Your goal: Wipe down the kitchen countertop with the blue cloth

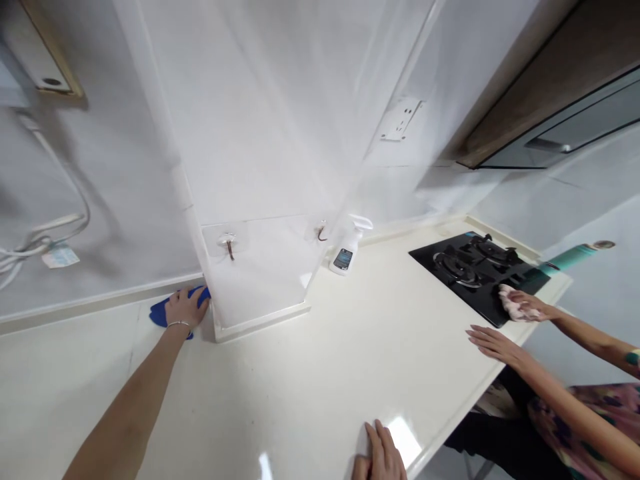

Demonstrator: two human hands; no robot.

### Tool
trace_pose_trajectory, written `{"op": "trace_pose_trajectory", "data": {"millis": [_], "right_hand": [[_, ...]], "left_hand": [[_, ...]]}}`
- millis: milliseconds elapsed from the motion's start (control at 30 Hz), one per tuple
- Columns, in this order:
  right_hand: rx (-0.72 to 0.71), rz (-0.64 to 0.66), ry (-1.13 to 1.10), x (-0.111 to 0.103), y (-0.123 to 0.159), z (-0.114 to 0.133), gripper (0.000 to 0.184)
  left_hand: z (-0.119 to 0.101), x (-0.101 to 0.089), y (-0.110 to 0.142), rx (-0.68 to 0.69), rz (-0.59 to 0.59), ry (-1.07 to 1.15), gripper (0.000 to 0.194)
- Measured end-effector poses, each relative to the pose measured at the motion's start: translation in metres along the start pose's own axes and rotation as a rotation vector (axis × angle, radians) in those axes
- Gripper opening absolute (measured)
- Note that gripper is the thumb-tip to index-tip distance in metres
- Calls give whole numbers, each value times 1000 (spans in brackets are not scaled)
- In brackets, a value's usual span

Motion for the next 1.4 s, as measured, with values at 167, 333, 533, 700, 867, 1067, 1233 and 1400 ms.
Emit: {"op": "trace_pose_trajectory", "data": {"millis": [167,333,533,700,867,1067,1233,1400], "right_hand": [[-8,-53,2,6,2,0,49],[-15,-121,-27,2,0,13,46],[-40,-190,-68,0,-1,18,43],[-30,-197,-44,-1,-2,20,42],[-31,-218,-20,0,-2,21,41],[-44,-225,-40,5,-2,18,41],[-54,-234,-72,6,-1,16,41],[-41,-229,-76,5,0,16,40]], "left_hand": [[0,-9,50,42,23,-55,51],[-8,-3,117,76,-10,-112,50],[-18,19,199,220,-132,-171,45],[-38,49,264,350,-252,-124,39],[-44,65,286,429,-207,26,38],[-26,46,256,240,20,661,51],[-7,5,230,-300,-78,1026,56],[-11,-29,206,-231,-381,946,56]]}}
Point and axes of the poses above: each hand's wrist, its own y-axis away from the middle knuckle, its own x-axis out of the palm, z = x × y, the point moved 1 cm from there along -y, towards the middle knuckle, and after that the axes turned 10 degrees about z, right-handed, at the moved point
